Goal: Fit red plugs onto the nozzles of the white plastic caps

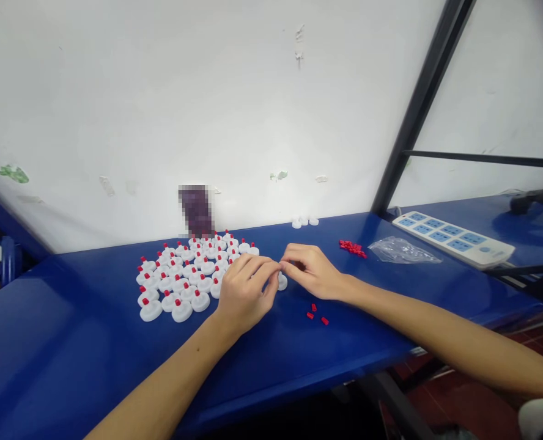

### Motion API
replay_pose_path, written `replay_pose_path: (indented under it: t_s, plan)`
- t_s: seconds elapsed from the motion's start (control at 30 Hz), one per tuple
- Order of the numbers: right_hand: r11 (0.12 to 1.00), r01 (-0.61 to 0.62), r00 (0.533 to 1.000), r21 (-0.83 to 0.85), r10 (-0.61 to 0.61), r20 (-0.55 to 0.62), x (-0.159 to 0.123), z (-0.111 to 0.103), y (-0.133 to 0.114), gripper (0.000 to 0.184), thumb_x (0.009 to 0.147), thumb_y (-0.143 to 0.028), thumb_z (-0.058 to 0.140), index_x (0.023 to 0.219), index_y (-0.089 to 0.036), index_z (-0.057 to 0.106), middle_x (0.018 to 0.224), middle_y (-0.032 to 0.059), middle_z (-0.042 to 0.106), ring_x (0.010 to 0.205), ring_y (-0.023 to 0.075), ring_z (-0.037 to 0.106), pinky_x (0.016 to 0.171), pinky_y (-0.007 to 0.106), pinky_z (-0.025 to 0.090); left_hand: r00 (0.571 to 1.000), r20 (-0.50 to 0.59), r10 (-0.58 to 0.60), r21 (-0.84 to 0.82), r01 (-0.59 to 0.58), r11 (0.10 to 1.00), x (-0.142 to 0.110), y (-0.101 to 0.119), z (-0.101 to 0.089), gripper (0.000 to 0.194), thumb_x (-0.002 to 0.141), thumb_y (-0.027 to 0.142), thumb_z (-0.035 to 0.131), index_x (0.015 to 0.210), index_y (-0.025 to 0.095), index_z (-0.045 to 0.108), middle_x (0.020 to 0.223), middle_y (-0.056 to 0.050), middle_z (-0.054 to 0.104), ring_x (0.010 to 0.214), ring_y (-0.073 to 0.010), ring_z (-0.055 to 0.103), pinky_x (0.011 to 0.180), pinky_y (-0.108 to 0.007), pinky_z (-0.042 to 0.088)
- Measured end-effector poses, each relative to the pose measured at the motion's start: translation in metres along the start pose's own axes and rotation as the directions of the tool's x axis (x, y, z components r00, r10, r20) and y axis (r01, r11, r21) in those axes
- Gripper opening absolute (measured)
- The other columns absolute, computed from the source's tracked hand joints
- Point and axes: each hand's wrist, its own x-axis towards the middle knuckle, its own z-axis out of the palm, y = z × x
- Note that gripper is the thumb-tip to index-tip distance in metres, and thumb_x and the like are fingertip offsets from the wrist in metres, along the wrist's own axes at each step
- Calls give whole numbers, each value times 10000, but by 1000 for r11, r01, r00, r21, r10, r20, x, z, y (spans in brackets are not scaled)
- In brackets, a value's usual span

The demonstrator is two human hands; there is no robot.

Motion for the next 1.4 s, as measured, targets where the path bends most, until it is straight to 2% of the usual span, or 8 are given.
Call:
replay_pose_path:
  t_s: [0.2,0.43,0.6,0.7,0.93,1.13,1.27,1.4]
  plan:
    - [991,-90,986,99,75,146,-2,-2,-4,264,949,-393,573,833,-160,619,613,-34,592,513,91,481,543,218,352,999,44,22,49,-25,998,-1,-2,-2,115,887,101,575,891,189,648,808,-32,722,728,-184,639,708,-317,459]
    - [994,-73,972,84,52,231,-1,-4,-14,254,1004,-324,455,858,-174,599,690,-14,630,577,110,527,584,230,363,999,22,-39,25,39,999,0,-1,-2,148,885,158,586,747,201,558,665,19,646,614,-147,574,726,-321,418]
    - [996,-41,988,-84,53,146,4,-9,-5,248,990,-235,405,775,-182,516,646,-24,521,561,110,436,581,244,309,987,55,-150,-35,152,988,2,2,-3,357,823,241,688,560,192,452,609,16,536,659,-165,526,713,-322,372]
    - [981,-41,987,-191,69,144,6,-11,5,259,1002,-257,395,767,-188,480,658,-19,510,573,118,430,593,256,287,961,79,-263,-138,272,952,3,5,-6,413,856,255,629,511,190,412,511,43,403,546,-131,430,626,-293,350]
    - [965,40,952,-259,43,305,5,0,15,306,1032,-306,396,765,-190,492,687,-2,553,601,129,467,604,261,284,923,124,-364,-269,384,883,0,7,-10,165,975,233,421,880,182,546,523,87,347,424,-89,336,448,-217,293]
    - [945,108,931,-308,12,364,5,3,13,266,1030,-296,394,853,-181,555,809,29,625,666,142,536,605,258,300,927,289,-240,-294,324,899,-4,5,-9,101,922,211,482,1000,194,545,607,71,433,481,-99,413,499,-215,338]
    - [930,150,917,-334,-5,399,4,3,12,216,993,-303,454,852,-180,562,823,35,625,660,151,529,577,258,274,875,474,-97,-314,270,910,-4,8,-10,165,903,211,513,1057,208,569,578,88,420,477,-104,408,522,-224,339]
    - [964,130,908,-231,-22,418,2,4,15,191,974,-278,464,824,-187,541,794,19,612,670,150,528,598,249,318,831,549,-91,-429,374,822,-3,11,-9,218,981,245,463,1171,215,566,584,91,401,473,-94,391,500,-212,327]
